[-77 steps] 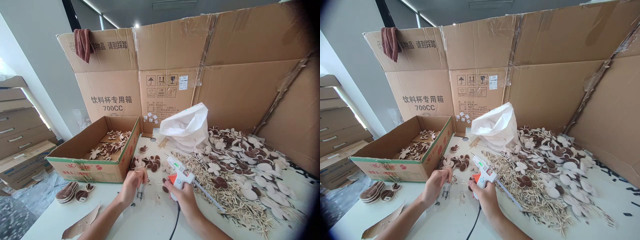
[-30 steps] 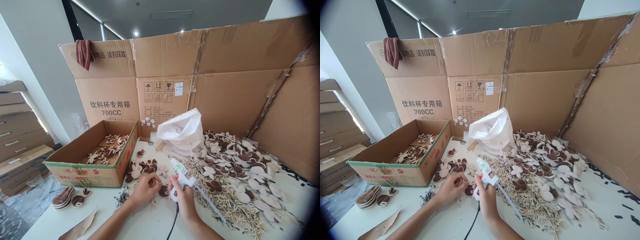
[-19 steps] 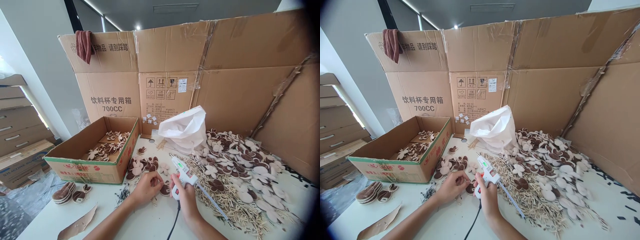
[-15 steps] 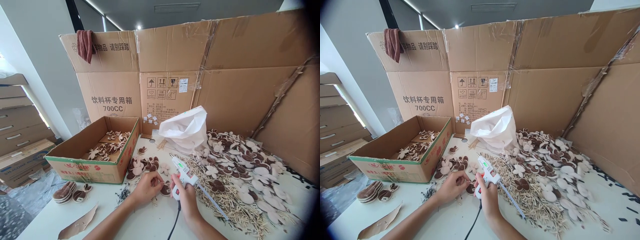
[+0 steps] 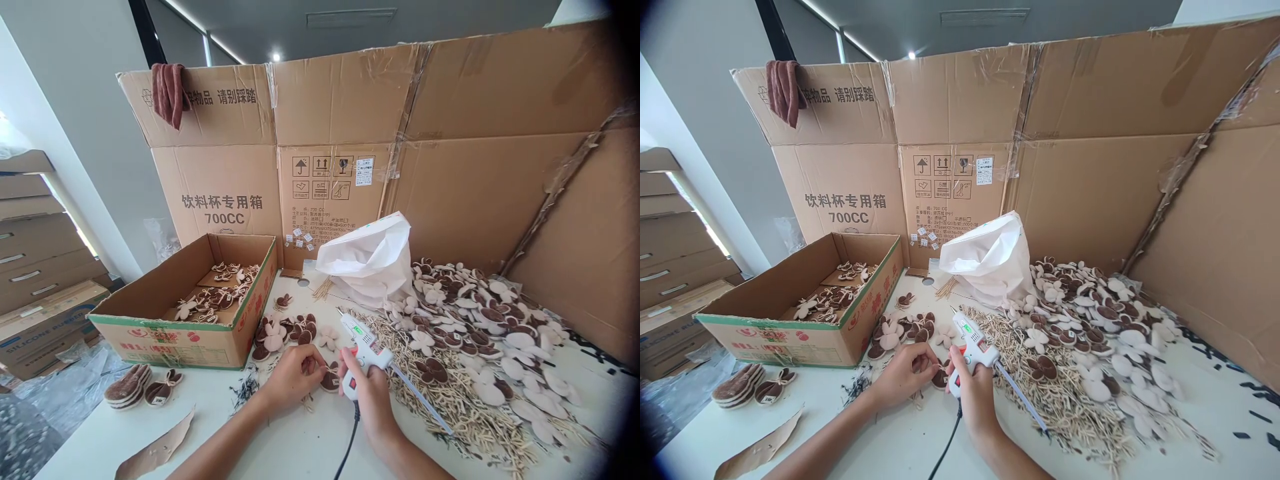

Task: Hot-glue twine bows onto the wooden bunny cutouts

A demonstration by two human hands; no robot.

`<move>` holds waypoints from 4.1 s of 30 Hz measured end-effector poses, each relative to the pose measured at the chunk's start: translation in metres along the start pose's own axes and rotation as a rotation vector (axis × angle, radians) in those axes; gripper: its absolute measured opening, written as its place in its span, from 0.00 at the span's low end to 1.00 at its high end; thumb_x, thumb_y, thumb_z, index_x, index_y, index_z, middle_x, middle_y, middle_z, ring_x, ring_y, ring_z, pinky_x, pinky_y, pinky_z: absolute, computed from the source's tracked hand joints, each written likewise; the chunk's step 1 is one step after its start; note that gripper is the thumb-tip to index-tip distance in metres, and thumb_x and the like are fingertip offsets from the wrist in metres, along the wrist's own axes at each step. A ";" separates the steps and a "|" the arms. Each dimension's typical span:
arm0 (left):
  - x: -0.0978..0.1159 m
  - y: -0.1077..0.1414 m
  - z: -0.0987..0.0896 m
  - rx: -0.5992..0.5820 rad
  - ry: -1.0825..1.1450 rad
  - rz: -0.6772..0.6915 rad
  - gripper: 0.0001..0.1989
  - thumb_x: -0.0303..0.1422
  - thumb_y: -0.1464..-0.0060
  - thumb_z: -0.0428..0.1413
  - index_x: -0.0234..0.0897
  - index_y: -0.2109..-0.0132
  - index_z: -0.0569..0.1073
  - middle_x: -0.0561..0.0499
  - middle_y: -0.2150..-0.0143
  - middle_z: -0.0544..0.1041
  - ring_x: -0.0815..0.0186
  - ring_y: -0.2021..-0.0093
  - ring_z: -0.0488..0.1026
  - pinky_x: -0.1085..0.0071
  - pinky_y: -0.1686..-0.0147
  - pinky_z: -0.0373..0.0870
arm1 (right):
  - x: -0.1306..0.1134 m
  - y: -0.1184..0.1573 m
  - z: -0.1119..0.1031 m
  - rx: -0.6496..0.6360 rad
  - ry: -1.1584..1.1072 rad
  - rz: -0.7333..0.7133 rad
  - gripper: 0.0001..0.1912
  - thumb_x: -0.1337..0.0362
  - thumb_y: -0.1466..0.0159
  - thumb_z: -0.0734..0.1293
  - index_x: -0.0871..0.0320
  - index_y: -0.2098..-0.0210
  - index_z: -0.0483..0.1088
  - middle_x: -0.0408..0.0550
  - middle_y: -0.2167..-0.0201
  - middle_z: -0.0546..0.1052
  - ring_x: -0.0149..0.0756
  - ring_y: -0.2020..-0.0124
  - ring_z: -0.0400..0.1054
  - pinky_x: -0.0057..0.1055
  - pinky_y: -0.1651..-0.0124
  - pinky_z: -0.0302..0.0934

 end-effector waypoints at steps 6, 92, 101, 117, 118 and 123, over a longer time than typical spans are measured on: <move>0.013 0.005 -0.009 0.032 -0.060 0.055 0.08 0.31 0.46 0.58 0.41 0.58 0.76 0.53 0.66 0.72 0.66 0.69 0.66 0.71 0.66 0.61 | 0.001 -0.001 0.001 -0.047 -0.010 0.019 0.22 0.44 0.43 0.74 0.57 0.71 0.69 0.40 0.79 0.70 0.31 0.82 0.62 0.31 0.77 0.59; 0.031 0.014 0.004 -0.001 -0.452 0.445 0.08 0.37 0.44 0.60 0.42 0.58 0.74 0.54 0.72 0.76 0.65 0.71 0.71 0.68 0.73 0.53 | 0.013 -0.004 -0.002 -0.040 0.009 0.056 0.20 0.46 0.43 0.75 0.57 0.71 0.73 0.42 0.78 0.72 0.31 0.83 0.63 0.31 0.77 0.57; 0.032 0.015 0.001 0.025 -0.394 0.393 0.05 0.33 0.44 0.58 0.42 0.59 0.73 0.56 0.76 0.71 0.67 0.74 0.68 0.70 0.73 0.54 | 0.009 -0.002 0.000 -0.064 -0.010 0.070 0.19 0.47 0.42 0.75 0.56 0.72 0.73 0.42 0.78 0.71 0.32 0.82 0.63 0.32 0.77 0.59; 0.030 0.013 0.006 -0.017 -0.402 0.384 0.03 0.32 0.43 0.56 0.42 0.61 0.75 0.55 0.77 0.72 0.67 0.74 0.67 0.69 0.73 0.53 | 0.010 -0.003 0.000 -0.056 -0.004 0.087 0.21 0.46 0.44 0.75 0.58 0.73 0.73 0.42 0.79 0.71 0.32 0.83 0.63 0.31 0.78 0.57; 0.030 0.013 0.006 -0.022 -0.403 0.384 0.03 0.32 0.43 0.56 0.42 0.62 0.75 0.55 0.77 0.72 0.67 0.74 0.67 0.69 0.73 0.53 | 0.010 -0.004 0.000 -0.056 0.005 0.091 0.21 0.45 0.44 0.75 0.58 0.73 0.73 0.42 0.79 0.71 0.32 0.83 0.63 0.31 0.78 0.56; 0.031 0.012 0.006 -0.045 -0.413 0.366 0.02 0.31 0.43 0.56 0.42 0.64 0.74 0.56 0.76 0.72 0.68 0.74 0.65 0.70 0.73 0.52 | 0.010 -0.004 -0.001 -0.058 0.053 0.098 0.24 0.43 0.43 0.73 0.57 0.79 0.70 0.43 0.81 0.70 0.32 0.83 0.63 0.31 0.77 0.57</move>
Point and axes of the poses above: each hand's wrist, its own y-axis away from the middle knuckle, its own z-axis out of the palm, x = y × z, the point moved 6 cm from there along -y, towards the middle knuckle
